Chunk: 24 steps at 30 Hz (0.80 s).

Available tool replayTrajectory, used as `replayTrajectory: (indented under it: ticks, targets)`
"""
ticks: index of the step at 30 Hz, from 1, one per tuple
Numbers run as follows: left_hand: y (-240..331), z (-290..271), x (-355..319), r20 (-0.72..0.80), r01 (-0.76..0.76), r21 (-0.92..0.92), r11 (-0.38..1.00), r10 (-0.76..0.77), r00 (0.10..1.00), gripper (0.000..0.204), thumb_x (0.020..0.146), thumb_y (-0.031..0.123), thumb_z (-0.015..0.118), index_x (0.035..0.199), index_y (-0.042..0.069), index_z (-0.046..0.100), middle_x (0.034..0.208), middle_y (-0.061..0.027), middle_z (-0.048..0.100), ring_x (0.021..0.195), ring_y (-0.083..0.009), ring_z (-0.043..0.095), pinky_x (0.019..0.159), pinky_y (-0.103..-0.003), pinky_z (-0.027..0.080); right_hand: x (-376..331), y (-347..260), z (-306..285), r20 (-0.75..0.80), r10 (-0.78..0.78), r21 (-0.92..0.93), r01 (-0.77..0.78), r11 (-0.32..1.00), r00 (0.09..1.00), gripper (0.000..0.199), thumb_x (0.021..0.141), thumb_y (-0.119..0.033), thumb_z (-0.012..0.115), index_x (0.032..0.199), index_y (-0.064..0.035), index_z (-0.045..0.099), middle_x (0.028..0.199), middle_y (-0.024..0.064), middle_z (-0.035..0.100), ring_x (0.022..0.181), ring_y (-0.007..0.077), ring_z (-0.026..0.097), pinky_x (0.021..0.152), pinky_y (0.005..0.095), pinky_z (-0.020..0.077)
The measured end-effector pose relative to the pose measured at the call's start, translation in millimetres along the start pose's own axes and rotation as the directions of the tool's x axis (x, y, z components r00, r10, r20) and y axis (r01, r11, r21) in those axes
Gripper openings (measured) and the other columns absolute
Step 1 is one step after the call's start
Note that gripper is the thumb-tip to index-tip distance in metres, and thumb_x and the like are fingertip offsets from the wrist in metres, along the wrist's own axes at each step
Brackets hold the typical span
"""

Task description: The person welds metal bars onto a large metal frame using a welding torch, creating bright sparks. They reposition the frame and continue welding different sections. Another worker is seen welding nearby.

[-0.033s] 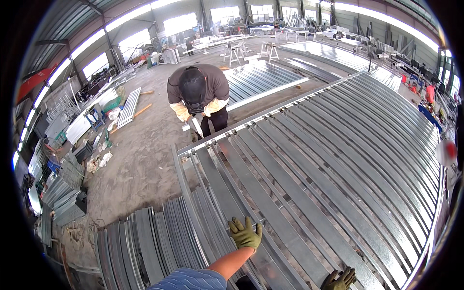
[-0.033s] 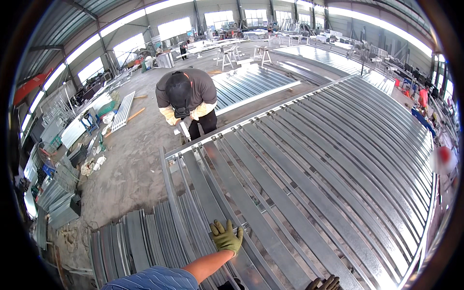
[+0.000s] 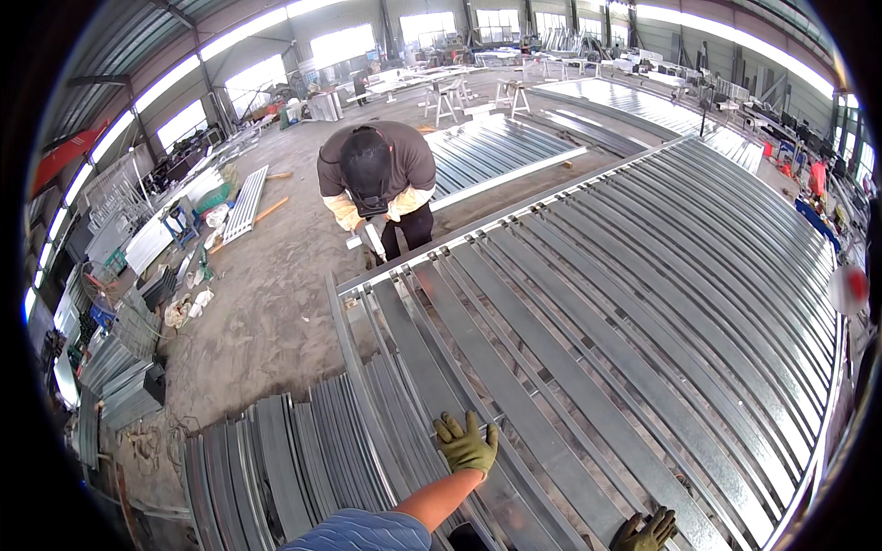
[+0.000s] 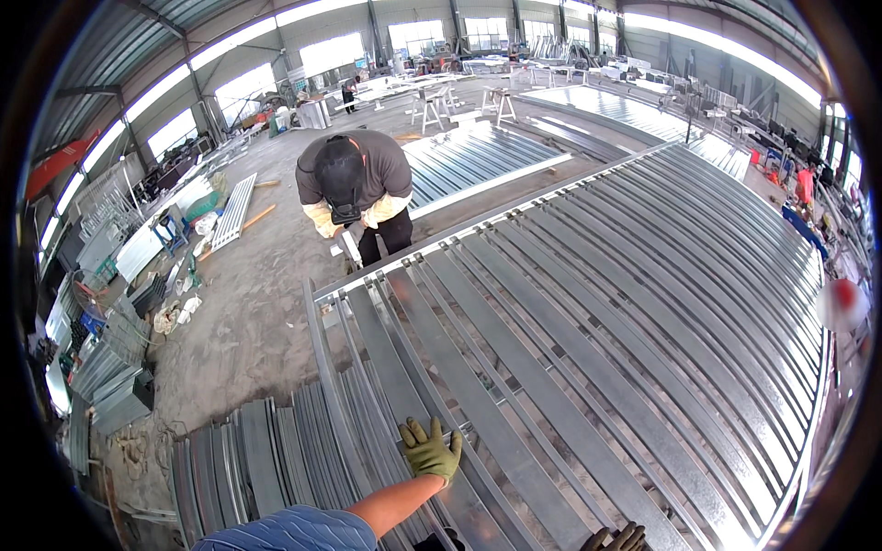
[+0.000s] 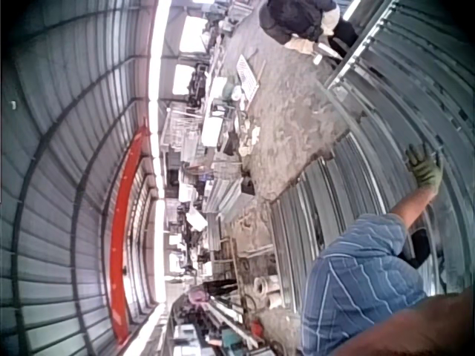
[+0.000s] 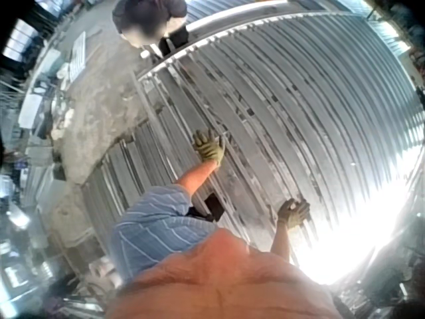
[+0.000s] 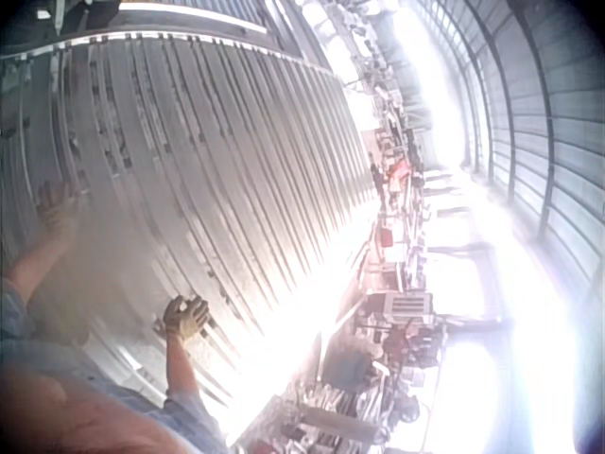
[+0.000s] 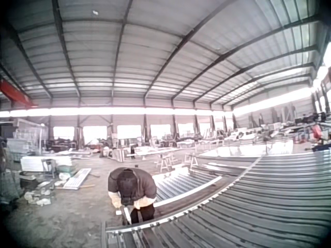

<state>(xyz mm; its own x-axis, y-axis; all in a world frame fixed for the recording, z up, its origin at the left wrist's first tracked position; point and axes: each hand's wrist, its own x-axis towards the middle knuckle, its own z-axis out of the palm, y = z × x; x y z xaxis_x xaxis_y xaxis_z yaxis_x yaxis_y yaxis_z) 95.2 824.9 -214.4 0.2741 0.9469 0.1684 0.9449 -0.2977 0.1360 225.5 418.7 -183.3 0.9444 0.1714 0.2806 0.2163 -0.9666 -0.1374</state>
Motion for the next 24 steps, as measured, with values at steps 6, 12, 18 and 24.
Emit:
replayTrajectory:
  ticks: [6,12,18,24]
  targets:
    - [-1.6,-3.5,-0.2,0.006,-0.003,-0.01,1.0,0.003,1.0,0.072,0.1,0.067,0.052,0.152,0.018,0.061,0.164,-0.0298,0.038,0.152,-0.0546,0.029,0.12,-0.064,0.029,-0.8,1.8,1.0,0.05,0.031,-0.008,-0.03,1.0,0.998,0.066,0.104,-0.048,0.06,0.149,-0.0006,0.059,0.157,0.0292,0.054,0.15,0.0478,0.045,0.123,0.0644,0.0343]
    - [-1.0,-4.0,0.0,0.025,0.006,-0.012,1.0,-0.005,1.0,0.072,0.101,0.067,0.051,0.153,0.018,0.06,0.164,-0.0301,0.039,0.153,-0.0549,0.028,0.122,-0.063,0.028,0.8,-1.9,-4.5,0.047,0.023,-0.001,-0.023,1.0,0.999,0.065,0.104,-0.048,0.06,0.148,-0.0013,0.06,0.156,0.0292,0.054,0.149,0.0479,0.046,0.122,0.0649,0.0354]
    - [-1.7,-2.2,0.5,0.04,0.017,-0.017,1.0,-0.016,0.999,0.073,0.101,0.067,0.049,0.154,0.018,0.059,0.165,-0.0305,0.038,0.154,-0.055,0.027,0.123,-0.064,0.027,0.9,0.9,0.0,0.041,0.011,0.001,-0.011,1.0,0.999,0.065,0.104,-0.049,0.059,0.149,-0.002,0.059,0.156,0.0296,0.054,0.15,0.0481,0.045,0.122,0.0651,0.0349]
    - [-0.4,-4.2,0.1,0.044,0.01,-0.017,1.0,-0.01,0.999,0.073,0.102,0.067,0.047,0.154,0.018,0.059,0.165,-0.0304,0.038,0.154,-0.0549,0.027,0.124,-0.063,0.025,1.8,0.1,-1.9,0.108,0.043,-0.006,-0.043,0.999,0.993,0.067,0.105,-0.051,0.056,0.152,-0.0022,0.056,0.16,0.0296,0.051,0.153,0.0475,0.041,0.125,0.0634,0.0321]
